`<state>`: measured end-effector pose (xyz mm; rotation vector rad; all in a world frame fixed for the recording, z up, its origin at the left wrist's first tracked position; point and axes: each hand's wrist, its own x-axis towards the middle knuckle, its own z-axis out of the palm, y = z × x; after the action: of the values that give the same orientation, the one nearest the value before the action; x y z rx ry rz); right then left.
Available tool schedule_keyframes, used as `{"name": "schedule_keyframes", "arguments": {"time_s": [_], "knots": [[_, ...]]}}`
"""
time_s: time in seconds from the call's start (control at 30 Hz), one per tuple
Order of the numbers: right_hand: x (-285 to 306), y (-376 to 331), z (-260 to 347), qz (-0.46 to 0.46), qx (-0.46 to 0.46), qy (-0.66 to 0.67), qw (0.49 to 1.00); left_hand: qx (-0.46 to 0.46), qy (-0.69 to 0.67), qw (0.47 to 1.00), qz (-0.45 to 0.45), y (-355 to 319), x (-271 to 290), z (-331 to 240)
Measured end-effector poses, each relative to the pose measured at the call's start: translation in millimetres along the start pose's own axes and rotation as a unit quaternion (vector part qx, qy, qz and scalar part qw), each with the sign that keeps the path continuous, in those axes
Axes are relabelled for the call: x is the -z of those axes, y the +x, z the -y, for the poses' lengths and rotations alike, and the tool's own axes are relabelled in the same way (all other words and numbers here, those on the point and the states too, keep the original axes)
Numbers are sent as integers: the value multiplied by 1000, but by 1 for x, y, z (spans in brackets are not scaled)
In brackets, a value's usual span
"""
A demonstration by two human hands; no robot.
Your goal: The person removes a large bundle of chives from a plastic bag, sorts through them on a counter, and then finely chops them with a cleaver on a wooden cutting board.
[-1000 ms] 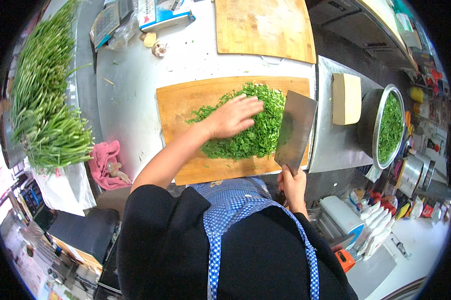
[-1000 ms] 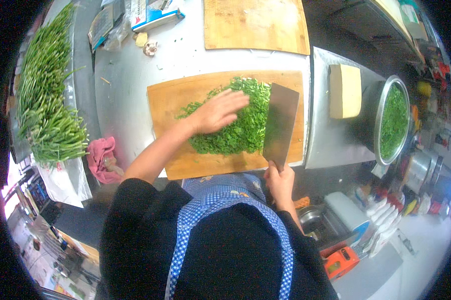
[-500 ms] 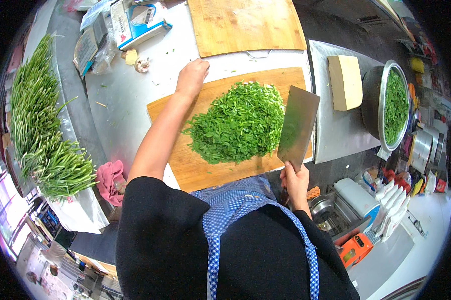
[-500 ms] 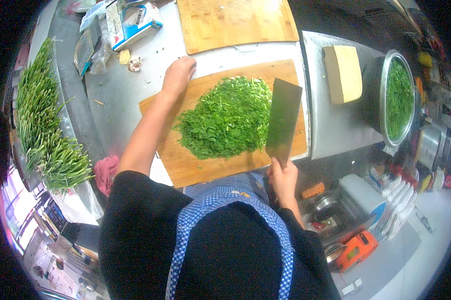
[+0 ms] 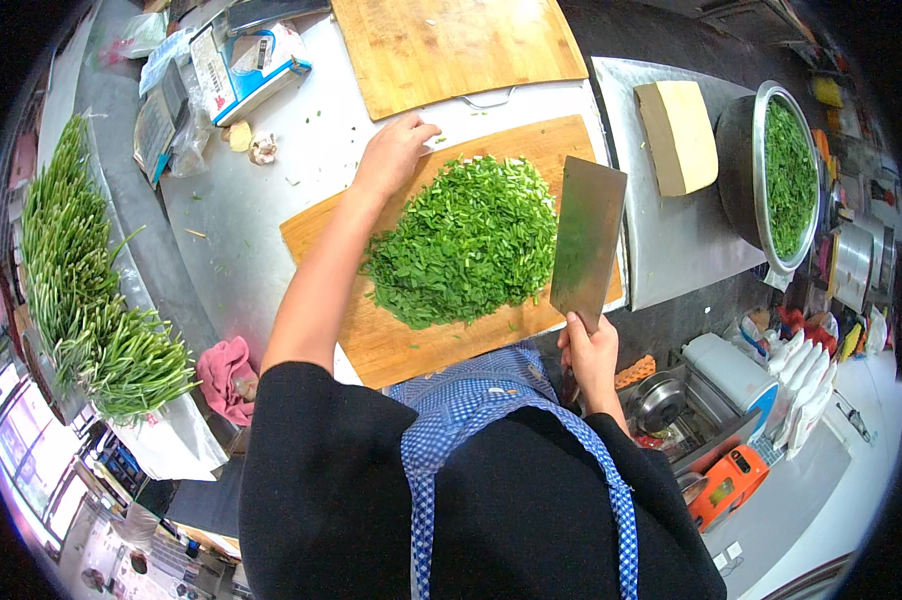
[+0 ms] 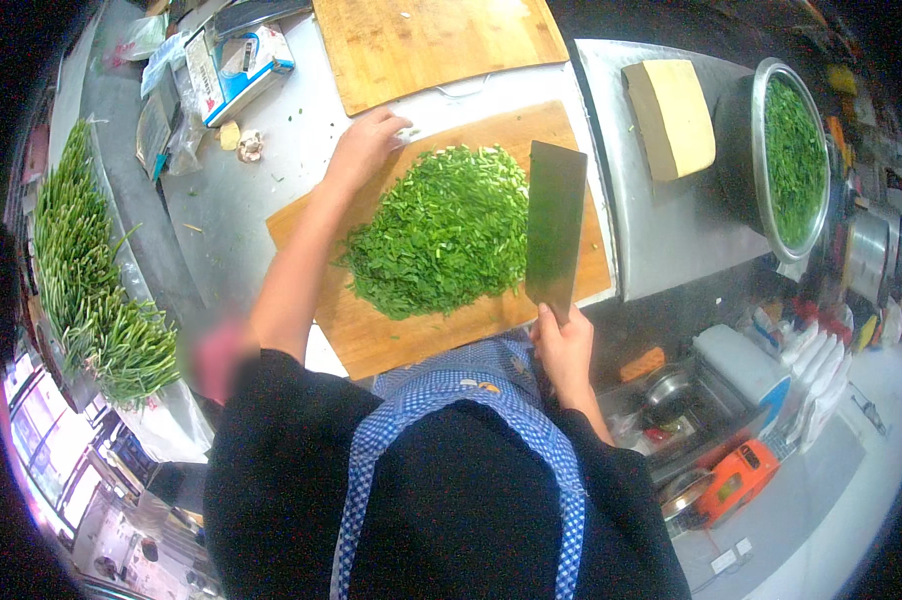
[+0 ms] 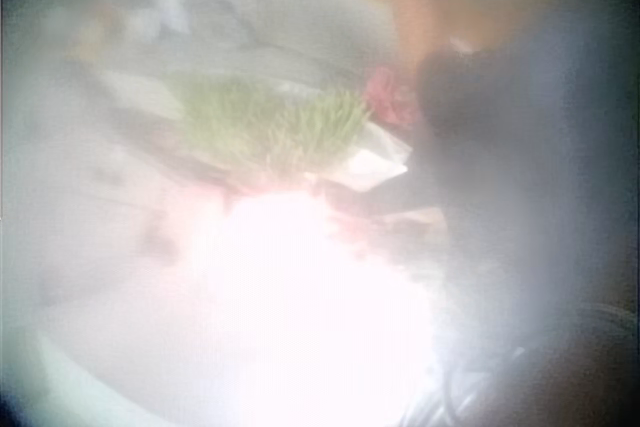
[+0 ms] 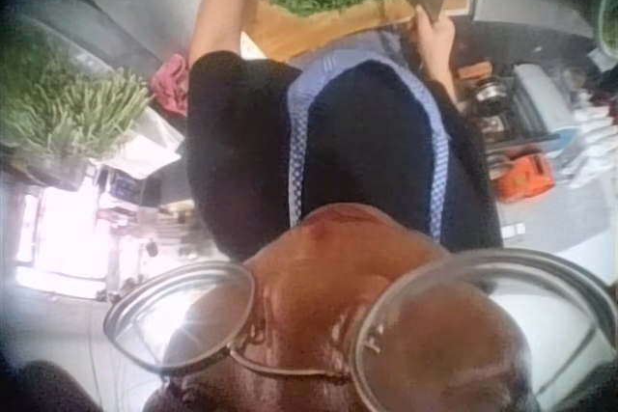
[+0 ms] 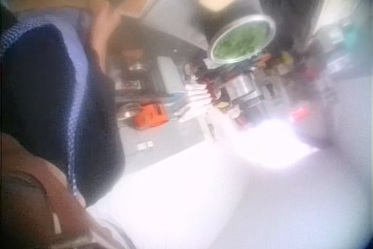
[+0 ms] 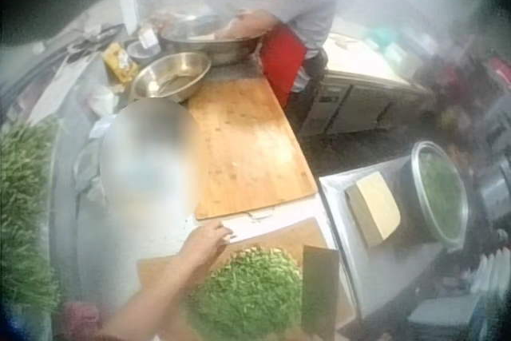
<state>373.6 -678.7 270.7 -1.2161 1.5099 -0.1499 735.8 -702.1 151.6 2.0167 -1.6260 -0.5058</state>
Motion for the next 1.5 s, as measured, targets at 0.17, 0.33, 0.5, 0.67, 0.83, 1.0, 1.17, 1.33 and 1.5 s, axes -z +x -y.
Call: {"name": "schedule_keyframes", "arguments": {"time_s": [0.17, 0.33, 0.5, 0.67, 0.83, 1.0, 1.17, 1.33, 1.5], "knots": [[5, -5, -3, -9, -5, 4, 1000, -67, 31, 996, 41, 17, -13, 9], [11, -5, -15, -16, -9, 16, 1000, -14, 63, 996, 61, 25, -12, -2], [17, -7, -11, -21, -17, 36, 999, 163, -123, 979, -3, 15, -12, -1], [24, -4, -13, -27, -37, 55, 997, -14, -182, 975, 129, -4, -12, -71], [31, -2, -13, -27, -42, 61, 997, -48, -149, 986, 62, 21, -30, -84], [37, -3, -19, -31, -54, 62, 996, -22, 152, 985, -75, 62, -52, -56], [41, -2, -21, -41, -68, 88, 993, -59, 278, 957, -55, 77, -80, -58], [48, 2, -24, -46, -68, 94, 992, -69, 249, 965, -41, 88, -81, -54], [59, 4, -27, -47, -53, 96, 993, 20, 42, 999, -27, 72, -54, -66]]}}
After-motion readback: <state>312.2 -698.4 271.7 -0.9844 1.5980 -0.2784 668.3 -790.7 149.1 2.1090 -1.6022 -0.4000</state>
